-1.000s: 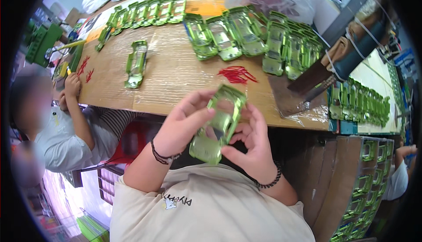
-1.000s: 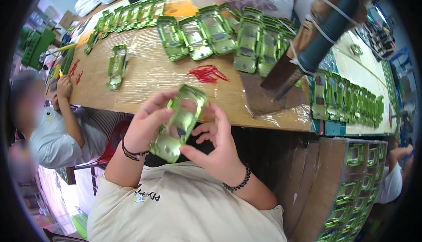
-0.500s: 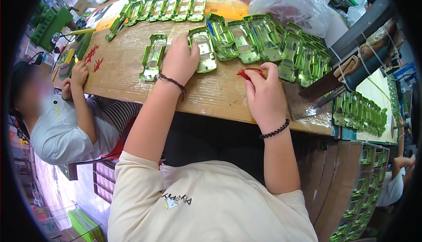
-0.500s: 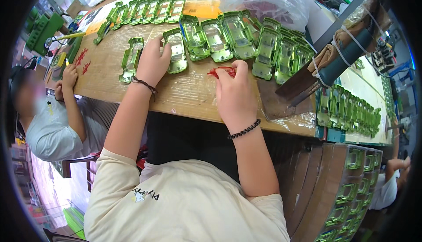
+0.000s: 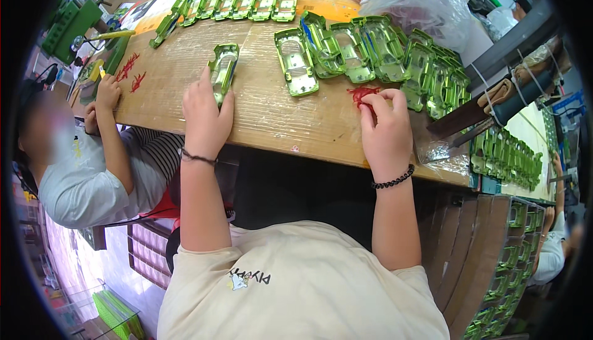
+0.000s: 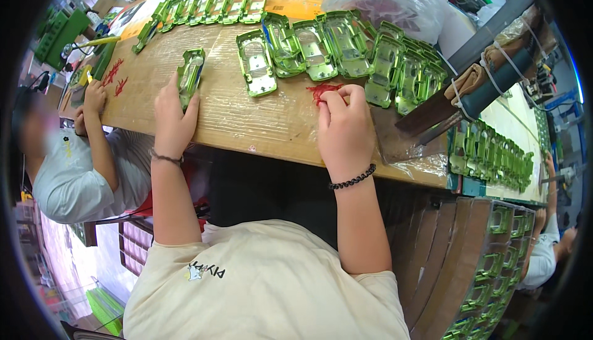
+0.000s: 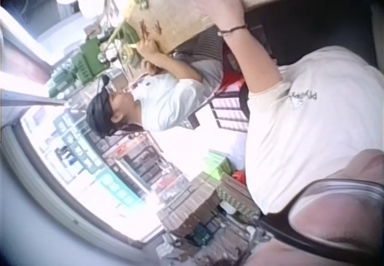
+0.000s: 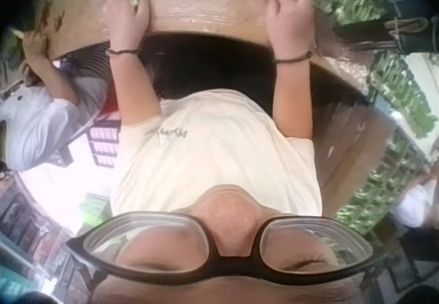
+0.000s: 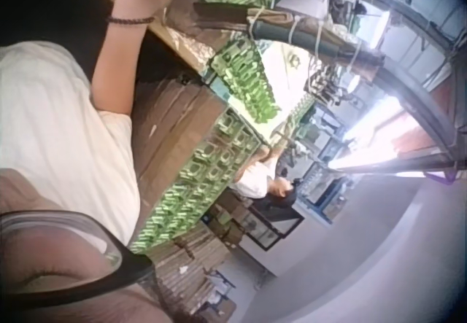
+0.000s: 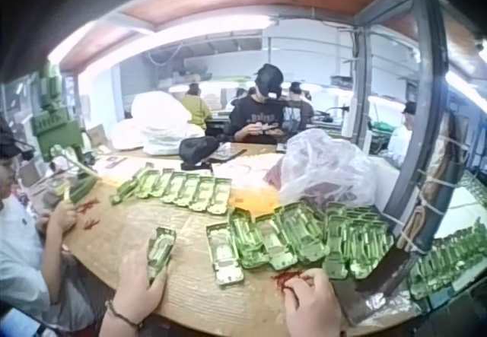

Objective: The person assembles toy car shells by attaching red plastic pieces, inserting clear windows, pressing them against a mounted heated iron to fuse the parts, and arranging the car shells on the workbench by hand.

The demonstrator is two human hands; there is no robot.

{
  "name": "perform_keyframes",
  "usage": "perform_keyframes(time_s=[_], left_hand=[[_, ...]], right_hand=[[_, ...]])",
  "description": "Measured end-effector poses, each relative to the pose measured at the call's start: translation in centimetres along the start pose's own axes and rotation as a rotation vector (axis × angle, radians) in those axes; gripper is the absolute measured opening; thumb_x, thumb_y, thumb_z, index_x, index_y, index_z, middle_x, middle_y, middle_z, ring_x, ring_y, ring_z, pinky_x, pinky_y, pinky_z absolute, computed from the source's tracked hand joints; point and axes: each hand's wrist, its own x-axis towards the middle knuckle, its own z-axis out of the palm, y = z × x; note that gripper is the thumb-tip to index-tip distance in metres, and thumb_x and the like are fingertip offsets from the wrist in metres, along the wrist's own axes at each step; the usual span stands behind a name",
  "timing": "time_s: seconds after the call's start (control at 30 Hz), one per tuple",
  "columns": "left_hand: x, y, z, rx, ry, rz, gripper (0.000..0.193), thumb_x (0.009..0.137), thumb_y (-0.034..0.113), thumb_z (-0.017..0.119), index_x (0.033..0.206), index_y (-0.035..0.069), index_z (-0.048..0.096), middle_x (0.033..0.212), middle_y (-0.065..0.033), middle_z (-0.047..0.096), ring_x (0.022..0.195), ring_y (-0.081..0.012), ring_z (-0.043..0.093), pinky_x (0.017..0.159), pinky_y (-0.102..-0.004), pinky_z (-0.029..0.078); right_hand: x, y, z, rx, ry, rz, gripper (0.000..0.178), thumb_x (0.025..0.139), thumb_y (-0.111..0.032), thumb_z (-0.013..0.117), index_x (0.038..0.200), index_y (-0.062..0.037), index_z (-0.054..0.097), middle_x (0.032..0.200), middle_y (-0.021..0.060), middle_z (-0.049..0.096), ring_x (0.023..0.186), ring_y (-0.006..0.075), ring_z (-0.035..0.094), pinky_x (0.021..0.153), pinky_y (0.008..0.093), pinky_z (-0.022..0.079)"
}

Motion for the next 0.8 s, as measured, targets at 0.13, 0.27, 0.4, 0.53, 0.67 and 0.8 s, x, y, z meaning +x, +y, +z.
perform_keyframes(time_s=[0.13,0.27,0.4,0.53,0.67,0.8], left_hand=[[-3.8,2.3,-2.4,-0.724,0.006,-0.104,0.080,0.087,0.007,0.065,0.151,-0.005,0.019,0.131,-0.0214,0.049,0.115,-0.0331,0.050,0.103,-0.0400,0.039],[-8.1,4.1,-3.4,-1.650,-0.205,-0.193,0.084,0.077,-0.007,0.069,0.149,0.002,0.027,0.128,-0.0120,0.048,0.118,-0.0238,0.051,0.098,-0.0387,0.047],[-9.9,5.5,-3.9,-1.694,-0.592,-0.066,0.064,0.070,-0.008,0.074,0.126,0.004,0.046,0.109,-0.0117,0.059,0.100,-0.0226,0.063,0.089,-0.0402,0.053],[-11.9,6.6,-4.2,-1.696,-0.816,-0.163,0.063,0.071,-0.005,0.079,0.125,0.004,0.048,0.103,-0.0113,0.064,0.089,-0.0162,0.065,0.076,-0.0303,0.054],[-12.9,7.7,-4.3,-1.677,-0.812,-0.054,0.072,0.071,-0.004,0.079,0.133,0.007,0.046,0.105,-0.0089,0.063,0.092,-0.0137,0.062,0.079,-0.0279,0.051],[-12.8,8.7,-4.5,-1.350,-0.670,0.075,0.071,0.071,0.000,0.081,0.133,0.009,0.048,0.104,-0.0060,0.062,0.095,-0.0130,0.061,0.084,-0.0287,0.050]], right_hand=[[-0.2,0.2,0.0,-0.068,0.079,-0.104,0.010,0.082,-0.008,0.070,0.093,-0.0077,0.069,0.100,0.0080,0.057,0.091,0.0292,0.058,0.078,0.0388,0.050],[-0.3,0.3,-0.1,-0.026,0.117,-0.156,0.013,0.082,-0.003,0.069,0.094,-0.0064,0.069,0.103,0.0071,0.059,0.091,0.0297,0.057,0.080,0.0392,0.049],[-0.5,1.2,0.1,0.090,0.183,-0.135,0.014,0.082,-0.001,0.069,0.095,-0.0048,0.066,0.101,0.0090,0.061,0.088,0.0292,0.059,0.077,0.0389,0.050],[-0.6,-0.4,-0.8,0.059,0.329,-0.185,0.014,0.083,0.002,0.069,0.095,-0.0026,0.063,0.094,0.0117,0.064,0.082,0.0287,0.062,0.073,0.0369,0.051],[-4.2,-3.4,-3.1,0.459,0.328,-0.206,0.014,0.085,0.007,0.068,0.094,0.0002,0.061,0.090,0.0127,0.067,0.077,0.0237,0.065,0.068,0.0322,0.053],[-7.0,-6.0,-4.2,0.858,0.168,-0.334,0.022,0.084,0.009,0.069,0.101,-0.0006,0.061,0.091,0.0160,0.067,0.081,0.0272,0.068,0.071,0.0342,0.058]])
